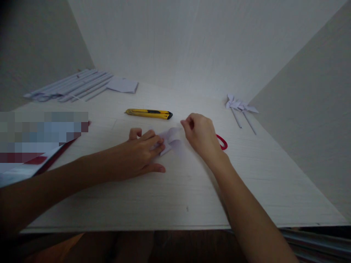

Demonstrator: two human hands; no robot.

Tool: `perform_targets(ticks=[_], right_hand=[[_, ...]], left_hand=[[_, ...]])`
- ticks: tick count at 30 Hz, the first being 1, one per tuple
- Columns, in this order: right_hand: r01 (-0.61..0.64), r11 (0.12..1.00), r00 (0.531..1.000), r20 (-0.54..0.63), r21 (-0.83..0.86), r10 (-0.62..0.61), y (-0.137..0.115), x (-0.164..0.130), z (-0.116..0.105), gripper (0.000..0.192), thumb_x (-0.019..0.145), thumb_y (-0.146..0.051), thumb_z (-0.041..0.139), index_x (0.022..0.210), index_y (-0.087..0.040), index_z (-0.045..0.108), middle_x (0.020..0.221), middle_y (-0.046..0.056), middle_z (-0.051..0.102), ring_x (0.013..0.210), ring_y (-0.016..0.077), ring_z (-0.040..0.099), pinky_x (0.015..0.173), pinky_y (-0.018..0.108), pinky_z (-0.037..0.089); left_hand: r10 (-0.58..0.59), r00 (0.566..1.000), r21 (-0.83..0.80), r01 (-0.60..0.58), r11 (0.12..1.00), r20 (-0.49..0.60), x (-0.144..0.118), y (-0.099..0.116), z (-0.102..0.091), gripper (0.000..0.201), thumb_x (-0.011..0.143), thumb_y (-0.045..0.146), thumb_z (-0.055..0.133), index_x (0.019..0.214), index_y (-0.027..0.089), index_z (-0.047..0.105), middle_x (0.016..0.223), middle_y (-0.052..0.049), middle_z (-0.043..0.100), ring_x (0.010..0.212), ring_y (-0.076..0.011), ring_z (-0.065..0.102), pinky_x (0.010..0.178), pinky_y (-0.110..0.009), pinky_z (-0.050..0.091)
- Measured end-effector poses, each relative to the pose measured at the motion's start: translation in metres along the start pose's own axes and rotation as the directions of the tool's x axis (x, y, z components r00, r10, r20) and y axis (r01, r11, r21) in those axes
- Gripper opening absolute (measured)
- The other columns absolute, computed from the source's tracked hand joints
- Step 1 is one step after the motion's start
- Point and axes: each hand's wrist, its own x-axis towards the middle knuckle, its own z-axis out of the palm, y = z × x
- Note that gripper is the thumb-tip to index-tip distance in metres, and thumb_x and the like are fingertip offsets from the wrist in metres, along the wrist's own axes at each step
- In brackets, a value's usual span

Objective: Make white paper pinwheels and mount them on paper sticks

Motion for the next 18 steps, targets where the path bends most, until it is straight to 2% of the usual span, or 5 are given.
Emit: perform_targets(ticks=[2, 5, 8, 12, 18], right_hand=[[-0.055, 0.998, 0.997, -0.057, -0.023, 0.053, 0.004, 0.001, -0.005, 0.023, 0.08, -0.028, 0.046, 0.068, -0.015, 0.062, 0.058, 0.004, 0.052, 0.055, 0.0136, 0.045, 0.057, 0.028, 0.033], [0.11, 0.992, 0.994, 0.012, 0.062, -0.111, 0.001, -0.001, -0.008, 0.022, 0.08, -0.02, 0.043, 0.083, -0.018, 0.065, 0.071, 0.005, 0.055, 0.064, 0.0143, 0.047, 0.061, 0.028, 0.035], [0.316, 0.939, 0.928, 0.162, 0.138, -0.336, -0.007, -0.008, -0.004, 0.028, 0.078, -0.012, 0.043, 0.087, -0.023, 0.067, 0.083, 0.005, 0.053, 0.077, 0.0158, 0.046, 0.068, 0.029, 0.036], [0.408, 0.907, 0.861, 0.289, 0.102, -0.419, -0.012, -0.014, 0.004, 0.031, 0.076, -0.01, 0.045, 0.088, -0.027, 0.068, 0.088, 0.005, 0.052, 0.084, 0.0179, 0.043, 0.074, 0.033, 0.034], [0.352, 0.936, 0.914, 0.219, -0.008, -0.342, -0.01, -0.012, 0.006, 0.03, 0.076, -0.012, 0.046, 0.093, -0.027, 0.066, 0.089, 0.006, 0.053, 0.086, 0.0203, 0.044, 0.075, 0.037, 0.032]], left_hand=[[0.003, 1.0, -0.001, -0.003, 1.0, -0.004, 0.0, 0.0, 0.001, 0.06, 0.083, 0.057, 0.023, 0.097, 0.011, 0.059, 0.1, -0.015, 0.055, 0.099, -0.0266, 0.041, 0.081, -0.041, 0.028], [-0.001, 1.0, -0.001, 0.001, 1.0, 0.01, 0.0, -0.001, 0.0, 0.06, 0.084, 0.057, 0.023, 0.097, 0.011, 0.059, 0.099, -0.015, 0.055, 0.097, -0.026, 0.042, 0.08, -0.04, 0.028], [-0.005, 1.0, -0.01, 0.005, 1.0, 0.015, 0.001, -0.001, -0.001, 0.06, 0.084, 0.057, 0.022, 0.1, 0.011, 0.058, 0.1, -0.015, 0.055, 0.097, -0.0259, 0.042, 0.079, -0.04, 0.029], [-0.013, 1.0, -0.038, 0.013, 0.999, 0.005, 0.001, -0.001, -0.001, 0.061, 0.083, 0.058, 0.027, 0.108, 0.01, 0.055, 0.102, -0.016, 0.054, 0.097, -0.0261, 0.042, 0.08, -0.04, 0.029], [-0.004, 1.0, -0.047, 0.004, 0.999, -0.002, 0.001, -0.001, 0.001, 0.057, 0.083, 0.056, 0.029, 0.102, 0.01, 0.058, 0.101, -0.017, 0.054, 0.096, -0.0256, 0.042, 0.081, -0.04, 0.029]])
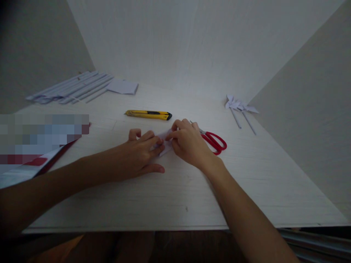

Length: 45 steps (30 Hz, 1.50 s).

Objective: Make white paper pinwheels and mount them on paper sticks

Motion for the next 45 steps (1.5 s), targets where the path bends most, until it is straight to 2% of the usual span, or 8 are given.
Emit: perform_targets(ticks=[4, 7, 10, 13, 17, 24, 38, 45], right_hand=[[-0.053, 0.988, 0.985, -0.157, 0.142, 0.076, 0.002, 0.006, 0.002, 0.036, 0.077, -0.016, 0.046, 0.11, -0.025, 0.056, 0.102, 0.008, 0.05, 0.094, 0.021, 0.045, 0.077, 0.037, 0.037], [-0.102, 0.952, 0.979, -0.137, 0.29, 0.147, 0.009, 0.007, 0.003, 0.038, 0.077, -0.015, 0.044, 0.113, -0.022, 0.051, 0.104, 0.009, 0.05, 0.093, 0.0189, 0.047, 0.073, 0.034, 0.042], [-0.275, 0.89, 0.933, -0.122, 0.363, 0.338, 0.02, 0.003, 0.001, 0.034, 0.075, -0.017, 0.046, 0.108, -0.018, 0.051, 0.098, 0.01, 0.052, 0.085, 0.0173, 0.051, 0.068, 0.033, 0.045], [-0.368, 0.785, 0.902, -0.015, 0.499, 0.432, 0.026, -0.001, -0.005, 0.031, 0.074, -0.02, 0.051, 0.105, -0.016, 0.051, 0.088, 0.007, 0.057, 0.073, 0.0139, 0.054, 0.063, 0.03, 0.046], [-0.289, 0.737, 0.955, 0.129, 0.612, 0.268, 0.018, -0.001, -0.01, 0.019, 0.079, -0.023, 0.046, 0.09, -0.014, 0.059, 0.082, 0.006, 0.062, 0.071, 0.0122, 0.057, 0.063, 0.027, 0.046], [-0.137, 0.848, 0.99, 0.085, 0.512, 0.109, 0.012, -0.001, 0.005, 0.016, 0.078, -0.017, 0.049, 0.086, -0.017, 0.063, 0.091, 0.005, 0.063, 0.078, 0.0123, 0.057, 0.067, 0.026, 0.045], [-0.067, 0.894, 0.994, 0.109, 0.444, 0.02, 0.013, -0.003, 0.01, 0.024, 0.078, -0.012, 0.048, 0.095, -0.02, 0.062, 0.094, 0.004, 0.057, 0.074, 0.0099, 0.052, 0.064, 0.023, 0.042], [-0.042, 0.897, 0.997, 0.083, 0.44, 0.006, 0.014, -0.003, 0.012, 0.019, 0.078, -0.016, 0.05, 0.09, -0.02, 0.065, 0.094, 0.005, 0.056, 0.08, 0.0124, 0.053, 0.067, 0.025, 0.043]], left_hand=[[0.005, 1.0, 0.009, -0.005, 1.0, 0.008, 0.0, 0.0, -0.002, 0.059, 0.083, 0.056, 0.026, 0.099, 0.01, 0.059, 0.098, -0.016, 0.055, 0.096, -0.0262, 0.041, 0.08, -0.041, 0.028], [0.0, 0.999, 0.016, 0.0, 1.0, 0.033, 0.0, 0.001, -0.005, 0.06, 0.084, 0.056, 0.024, 0.097, 0.01, 0.059, 0.098, -0.016, 0.056, 0.095, -0.0258, 0.042, 0.078, -0.041, 0.028], [-0.006, 0.999, 0.03, 0.004, 1.0, 0.044, 0.001, 0.001, -0.005, 0.061, 0.084, 0.056, 0.021, 0.095, 0.01, 0.06, 0.098, -0.015, 0.056, 0.095, -0.0255, 0.043, 0.077, -0.042, 0.028], [-0.004, 1.0, 0.044, 0.002, 0.999, 0.03, 0.0, 0.002, -0.003, 0.062, 0.084, 0.056, 0.02, 0.095, 0.01, 0.059, 0.098, -0.016, 0.055, 0.095, -0.0258, 0.043, 0.077, -0.042, 0.028], [0.002, 1.0, 0.045, -0.003, 0.999, 0.017, 0.0, 0.001, -0.002, 0.062, 0.084, 0.056, 0.02, 0.096, 0.01, 0.059, 0.098, -0.015, 0.055, 0.096, -0.0257, 0.043, 0.078, -0.042, 0.028], [0.001, 0.999, 0.012, -0.001, 1.0, 0.033, 0.001, 0.001, -0.005, 0.058, 0.085, 0.054, 0.023, 0.097, 0.01, 0.059, 0.098, -0.015, 0.055, 0.096, -0.0258, 0.043, 0.079, -0.042, 0.028], [-0.003, 1.0, 0.018, 0.003, 1.0, 0.003, 0.0, -0.001, 0.0, 0.057, 0.085, 0.054, 0.024, 0.099, 0.013, 0.06, 0.1, -0.013, 0.055, 0.096, -0.0251, 0.042, 0.081, -0.041, 0.027], [-0.013, 0.999, 0.002, 0.013, 1.0, 0.036, 0.001, 0.0, -0.002, 0.056, 0.085, 0.054, 0.025, 0.098, 0.013, 0.06, 0.097, -0.013, 0.055, 0.095, -0.0251, 0.043, 0.082, -0.04, 0.028]])
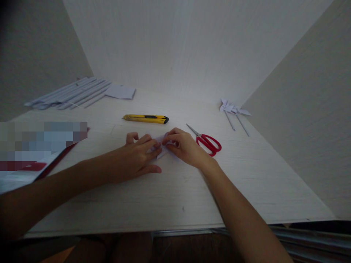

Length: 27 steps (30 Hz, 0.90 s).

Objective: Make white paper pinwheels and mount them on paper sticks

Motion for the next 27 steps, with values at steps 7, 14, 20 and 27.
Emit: perform_targets(ticks=[7, 14, 20, 27], right_hand=[[0.042, 0.999, 0.999, 0.004, -0.008, -0.042, -0.003, 0.0, -0.001, 0.02, 0.078, -0.015, 0.05, 0.089, -0.021, 0.066, 0.094, 0.004, 0.056, 0.083, 0.0124, 0.053, 0.074, 0.027, 0.043], [0.052, 0.998, 0.999, 0.006, -0.038, -0.052, -0.002, -0.001, 0.0, 0.02, 0.078, -0.012, 0.049, 0.089, -0.02, 0.065, 0.094, 0.004, 0.055, 0.083, 0.0122, 0.053, 0.074, 0.026, 0.043], [0.088, 0.991, 0.996, 0.026, -0.101, -0.086, -0.005, -0.002, 0.0, 0.022, 0.079, -0.012, 0.046, 0.092, -0.018, 0.063, 0.094, 0.006, 0.054, 0.088, 0.0133, 0.051, 0.078, 0.027, 0.041], [0.13, 0.924, 0.991, 0.064, -0.359, -0.114, -0.018, -0.003, -0.001, 0.021, 0.079, -0.013, 0.046, 0.084, -0.017, 0.065, 0.088, 0.007, 0.052, 0.084, 0.0161, 0.046, 0.078, 0.032, 0.037]], left_hand=[[-0.003, 1.0, 0.003, 0.003, 1.0, 0.0, 0.0, 0.0, -0.001, 0.056, 0.084, 0.054, 0.028, 0.1, 0.011, 0.059, 0.099, -0.014, 0.055, 0.095, -0.0246, 0.043, 0.082, -0.039, 0.028], [-0.014, 1.0, -0.022, 0.014, 1.0, 0.011, 0.002, 0.0, -0.002, 0.052, 0.085, 0.052, 0.03, 0.1, 0.012, 0.06, 0.098, -0.013, 0.056, 0.096, -0.0246, 0.042, 0.083, -0.04, 0.028], [-0.026, 1.0, -0.094, 0.026, 0.995, 0.002, 0.002, -0.001, -0.004, 0.046, 0.087, 0.047, 0.03, 0.098, 0.014, 0.061, 0.097, -0.012, 0.057, 0.096, -0.0245, 0.042, 0.081, -0.039, 0.027], [-0.162, 0.987, -0.243, 0.156, 0.957, -0.005, 0.007, -0.002, -0.006, 0.036, 0.088, 0.028, 0.03, 0.084, 0.017, 0.064, 0.089, -0.007, 0.059, 0.093, -0.0221, 0.043, 0.077, -0.038, 0.027]])
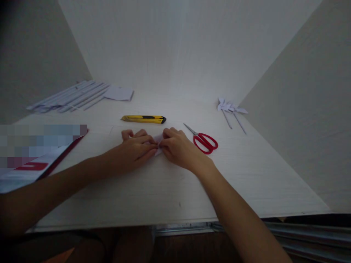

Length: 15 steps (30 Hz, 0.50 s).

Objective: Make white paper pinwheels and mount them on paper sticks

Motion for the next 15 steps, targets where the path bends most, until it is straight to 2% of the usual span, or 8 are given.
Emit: perform_targets(ticks=[4, 7, 10, 15], right_hand=[[0.015, 0.999, 0.999, 0.042, -0.045, -0.013, -0.002, 0.0, 0.0, 0.023, 0.08, -0.012, 0.043, 0.083, -0.016, 0.065, 0.086, 0.007, 0.052, 0.082, 0.0158, 0.045, 0.077, 0.032, 0.035], [-0.013, 0.999, 0.998, 0.054, -0.03, 0.015, -0.003, 0.0, 0.0, 0.024, 0.078, -0.01, 0.042, 0.086, -0.015, 0.064, 0.087, 0.008, 0.054, 0.084, 0.0161, 0.046, 0.077, 0.031, 0.035], [-0.045, 0.999, 0.995, 0.087, -0.03, 0.047, -0.006, -0.002, -0.004, 0.027, 0.078, -0.009, 0.041, 0.091, -0.016, 0.064, 0.087, 0.008, 0.055, 0.083, 0.016, 0.048, 0.077, 0.031, 0.036], [-0.066, 0.995, 0.988, 0.134, -0.069, 0.075, -0.013, -0.006, -0.009, 0.032, 0.077, -0.009, 0.04, 0.096, -0.017, 0.064, 0.085, 0.008, 0.056, 0.08, 0.0156, 0.05, 0.077, 0.031, 0.037]], left_hand=[[-0.134, 0.989, -0.041, 0.132, 0.99, -0.056, 0.008, -0.002, 0.006, 0.026, 0.083, 0.019, 0.036, 0.084, 0.015, 0.062, 0.093, -0.007, 0.06, 0.095, -0.022, 0.045, 0.078, -0.038, 0.029], [-0.262, 0.961, -0.016, 0.262, 0.965, -0.089, 0.014, -0.007, 0.012, 0.029, 0.08, 0.024, 0.04, 0.103, 0.014, 0.055, 0.106, -0.011, 0.056, 0.101, -0.0252, 0.043, 0.08, -0.04, 0.03], [-0.308, 0.951, 0.039, 0.309, 0.95, -0.021, 0.017, -0.011, 0.012, 0.039, 0.079, 0.031, 0.043, 0.112, 0.012, 0.049, 0.112, -0.014, 0.052, 0.105, -0.0281, 0.041, 0.082, -0.043, 0.032], [-0.329, 0.933, 0.118, 0.314, 0.942, 0.144, 0.03, -0.012, -0.003, 0.036, 0.077, 0.041, 0.043, 0.09, 0.012, 0.061, 0.103, -0.016, 0.056, 0.106, -0.0352, 0.04, 0.082, -0.052, 0.031]])
